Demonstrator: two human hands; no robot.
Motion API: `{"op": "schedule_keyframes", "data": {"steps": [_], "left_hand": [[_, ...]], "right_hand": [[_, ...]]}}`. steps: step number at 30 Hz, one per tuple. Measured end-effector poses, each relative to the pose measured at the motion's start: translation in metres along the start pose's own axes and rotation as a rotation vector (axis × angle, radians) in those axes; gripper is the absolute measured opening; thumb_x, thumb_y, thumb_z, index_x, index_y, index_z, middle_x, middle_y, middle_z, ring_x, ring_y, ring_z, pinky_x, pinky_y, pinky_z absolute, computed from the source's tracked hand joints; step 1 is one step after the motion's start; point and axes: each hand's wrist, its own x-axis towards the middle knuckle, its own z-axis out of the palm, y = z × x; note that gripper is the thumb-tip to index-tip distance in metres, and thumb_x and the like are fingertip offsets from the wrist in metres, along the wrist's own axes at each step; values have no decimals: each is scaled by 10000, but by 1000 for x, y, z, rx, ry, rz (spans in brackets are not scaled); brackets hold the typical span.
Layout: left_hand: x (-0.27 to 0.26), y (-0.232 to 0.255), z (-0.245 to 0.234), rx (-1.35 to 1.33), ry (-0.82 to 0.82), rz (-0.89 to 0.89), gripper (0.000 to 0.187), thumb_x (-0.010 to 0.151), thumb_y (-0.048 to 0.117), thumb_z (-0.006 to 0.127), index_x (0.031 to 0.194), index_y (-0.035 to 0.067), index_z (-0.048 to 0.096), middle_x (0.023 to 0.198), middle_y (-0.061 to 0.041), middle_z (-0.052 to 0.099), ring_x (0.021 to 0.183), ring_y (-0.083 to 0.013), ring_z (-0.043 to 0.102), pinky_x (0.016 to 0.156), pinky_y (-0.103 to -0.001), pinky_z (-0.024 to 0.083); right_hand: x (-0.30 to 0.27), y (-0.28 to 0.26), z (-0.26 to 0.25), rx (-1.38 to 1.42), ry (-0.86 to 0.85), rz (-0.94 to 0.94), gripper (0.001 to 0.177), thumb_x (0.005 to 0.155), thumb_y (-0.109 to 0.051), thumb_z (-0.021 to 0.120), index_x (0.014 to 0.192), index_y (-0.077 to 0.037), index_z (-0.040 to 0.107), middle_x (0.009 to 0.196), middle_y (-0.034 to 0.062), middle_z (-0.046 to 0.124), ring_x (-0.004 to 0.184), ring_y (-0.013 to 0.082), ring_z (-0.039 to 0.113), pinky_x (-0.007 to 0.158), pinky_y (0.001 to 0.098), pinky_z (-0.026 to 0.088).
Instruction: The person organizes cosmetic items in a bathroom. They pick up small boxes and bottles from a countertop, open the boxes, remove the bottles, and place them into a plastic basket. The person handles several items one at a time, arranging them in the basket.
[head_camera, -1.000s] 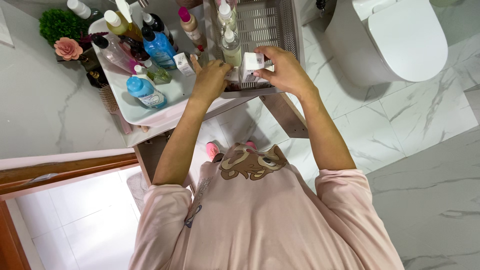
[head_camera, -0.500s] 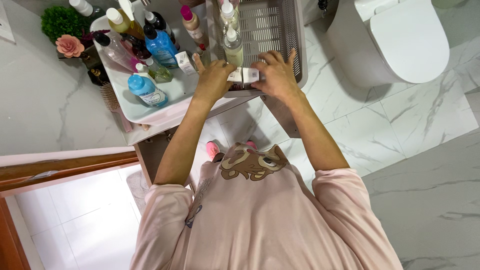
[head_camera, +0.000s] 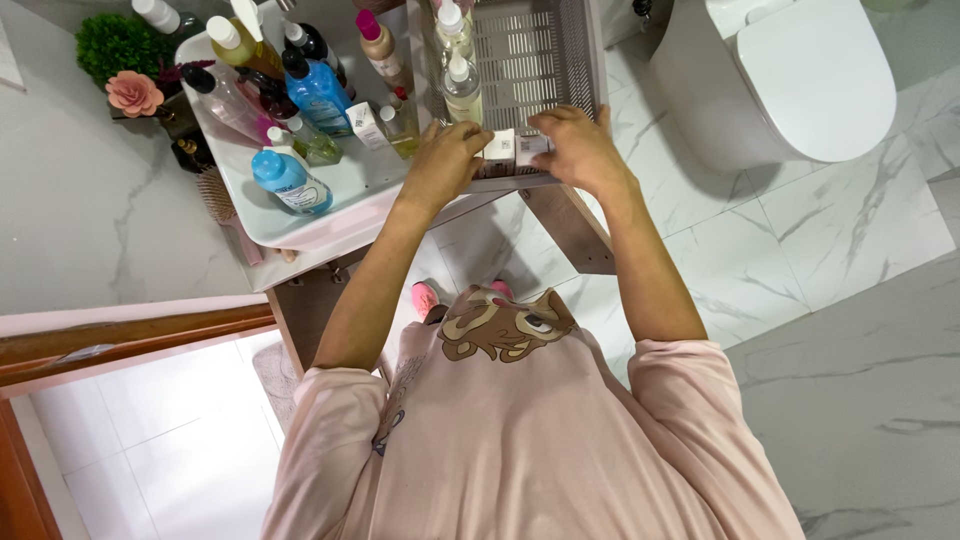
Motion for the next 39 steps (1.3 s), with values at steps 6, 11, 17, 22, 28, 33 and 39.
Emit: {"op": "schedule_keyframes", "data": {"steps": [6,11,17,22,28,33,39], "left_hand": [[2,11,-6,-36,29,5,453,794,190,846,1207,73,702,1213,-81,656,1153,-295,613,1034,-488,406],[1,12,-6,-53,69,13,381,790,141,844,1135,57,707,1203,-81,690,1126,-317,618,1009,-446,442],[3,9,-4,-69,59,35,383,770,122,843,1113,46,689,1167,-92,693,1129,-323,625,1007,-469,441],[7,7,2,-37,51,38,357,763,80,829,1089,60,686,1177,-81,686,1163,-317,619,1134,-559,331],[8,5,4,-6,-28,1,330,807,92,821,1092,73,657,1140,-68,673,1184,-296,621,1190,-615,278],[7,4,6,-4,10,7,421,789,108,825,1177,90,661,1182,-73,669,1187,-292,613,1170,-636,250],[5,0,8,28,9,7,464,814,135,819,1256,136,675,1229,-65,671,1223,-275,601,1170,-633,251]], "right_hand": [[-5,2,2,-80,11,7,588,768,-209,843,1322,-137,661,1372,39,633,1288,268,543,1116,602,308],[-3,4,8,-42,81,-14,479,861,-199,811,1311,-101,679,1289,65,690,1191,278,631,1063,473,420],[-5,2,4,-26,145,-99,581,764,-165,850,1296,-31,659,1283,140,668,1168,356,616,1027,483,424],[-3,3,10,-47,112,-59,545,766,-90,826,1293,-94,684,1291,95,685,1174,285,634,1060,444,428],[-2,11,13,-14,104,-70,532,821,-110,816,1334,-108,674,1351,77,669,1221,274,608,1078,426,420],[-2,7,11,-54,95,-77,490,805,-125,804,1284,-151,701,1308,19,690,1228,217,606,1049,461,390],[-4,5,7,-92,59,-89,487,833,-141,798,1308,-147,690,1316,14,689,1220,222,609,1029,534,385]]}}
